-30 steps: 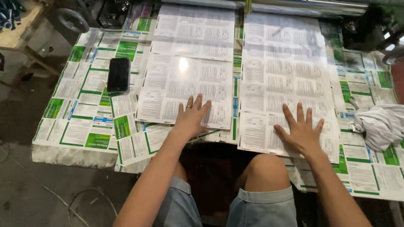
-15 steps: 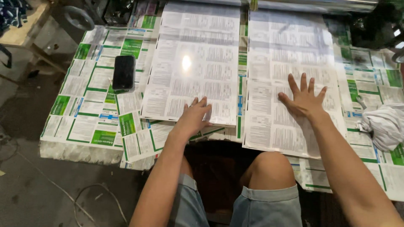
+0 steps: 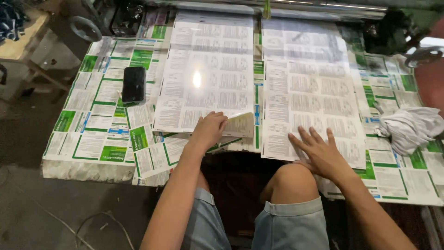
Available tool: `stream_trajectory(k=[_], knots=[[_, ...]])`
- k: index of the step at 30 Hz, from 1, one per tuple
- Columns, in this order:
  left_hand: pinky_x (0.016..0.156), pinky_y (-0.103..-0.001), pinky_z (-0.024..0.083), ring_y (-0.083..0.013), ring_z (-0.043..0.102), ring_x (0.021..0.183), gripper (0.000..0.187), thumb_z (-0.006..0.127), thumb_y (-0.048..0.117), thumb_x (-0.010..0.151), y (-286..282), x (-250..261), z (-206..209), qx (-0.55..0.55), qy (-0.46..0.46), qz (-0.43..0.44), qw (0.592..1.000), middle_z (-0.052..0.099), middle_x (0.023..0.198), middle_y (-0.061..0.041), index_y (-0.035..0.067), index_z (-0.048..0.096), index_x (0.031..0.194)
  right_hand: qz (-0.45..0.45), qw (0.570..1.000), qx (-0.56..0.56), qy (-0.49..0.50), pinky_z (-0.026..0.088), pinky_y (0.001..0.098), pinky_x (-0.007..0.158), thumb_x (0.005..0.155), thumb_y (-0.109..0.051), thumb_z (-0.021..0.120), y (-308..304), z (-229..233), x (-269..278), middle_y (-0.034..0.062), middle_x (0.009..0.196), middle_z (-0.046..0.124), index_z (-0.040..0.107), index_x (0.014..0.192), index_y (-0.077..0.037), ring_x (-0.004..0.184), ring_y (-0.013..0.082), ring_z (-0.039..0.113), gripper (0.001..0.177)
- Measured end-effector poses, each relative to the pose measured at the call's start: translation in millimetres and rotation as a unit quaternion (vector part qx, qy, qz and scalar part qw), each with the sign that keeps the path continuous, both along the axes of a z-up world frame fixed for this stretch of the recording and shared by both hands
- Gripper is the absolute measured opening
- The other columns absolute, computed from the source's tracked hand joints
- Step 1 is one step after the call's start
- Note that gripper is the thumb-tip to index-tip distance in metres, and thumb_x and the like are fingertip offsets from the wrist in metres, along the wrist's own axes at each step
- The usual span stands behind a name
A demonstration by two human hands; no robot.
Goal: The person folds printed sheets in half and places them into a growing stack on the table. The hands repeatedly pick up sheets, fold them, and align them with the existing pile.
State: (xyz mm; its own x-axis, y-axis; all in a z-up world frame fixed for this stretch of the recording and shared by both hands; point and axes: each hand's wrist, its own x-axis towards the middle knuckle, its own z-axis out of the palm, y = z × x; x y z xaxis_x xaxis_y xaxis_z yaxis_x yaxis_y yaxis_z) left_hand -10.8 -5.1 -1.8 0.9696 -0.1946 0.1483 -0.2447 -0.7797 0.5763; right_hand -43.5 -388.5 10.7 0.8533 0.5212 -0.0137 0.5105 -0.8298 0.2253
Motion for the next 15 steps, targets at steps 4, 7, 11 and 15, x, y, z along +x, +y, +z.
stream_trajectory(k=[4, 7, 11, 15], knots=[[0.101, -0.061, 0.046, -0.0368, 0.06, 0.124, 0.025, 0.056, 0.023, 0.1, -0.3, 2.4, -7.3, -0.011, -0.01, 0.017, 1.0, 0.07, 0.121, -0.009, 0.009, 0.073, 0.11, 0.048, 0.998, -0.037, -0.017, 0.034, 0.0604, 0.118, 0.092, -0.046, 0.064, -29.3, -11.7, 8.7, 0.0024, 0.158, 0.046, 0.038, 0.154, -0.032, 0.142, 0.0249, 0.049, 0.069], [0.102, -0.055, 0.05, -0.0343, 0.065, 0.117, 0.027, 0.056, 0.026, 0.101, 0.3, 4.9, -11.6, -0.042, -0.041, 0.032, 0.998, 0.07, 0.127, -0.011, 0.009, 0.074, 0.113, 0.058, 0.997, -0.053, -0.02, 0.038, 0.0541, 0.114, 0.085, -0.045, 0.066, -7.4, 24.6, -4.2, 0.0038, 0.156, 0.05, 0.044, 0.152, -0.029, 0.137, 0.0238, 0.052, 0.073], [0.106, -0.054, 0.045, -0.0313, 0.066, 0.117, 0.026, 0.057, 0.023, 0.103, -3.8, 0.7, 8.5, -0.043, -0.158, 0.05, 0.985, 0.07, 0.13, -0.012, 0.007, 0.074, 0.115, 0.078, 0.996, -0.036, -0.038, 0.04, 0.0512, 0.106, 0.078, -0.049, 0.07, -10.3, 20.0, -4.4, 0.0105, 0.152, 0.053, 0.047, 0.151, -0.023, 0.131, 0.0296, 0.054, 0.081], [0.11, -0.049, 0.042, -0.0266, 0.066, 0.121, 0.024, 0.057, 0.017, 0.104, -8.9, -11.0, 39.9, -0.056, -0.272, 0.066, 0.958, 0.069, 0.134, -0.01, 0.007, 0.072, 0.12, 0.142, 0.988, -0.011, -0.054, 0.042, 0.0504, 0.108, 0.085, -0.043, 0.067, -30.5, 6.4, -3.1, 0.006, 0.142, 0.059, 0.053, 0.142, -0.021, 0.126, 0.0254, 0.059, 0.063]])
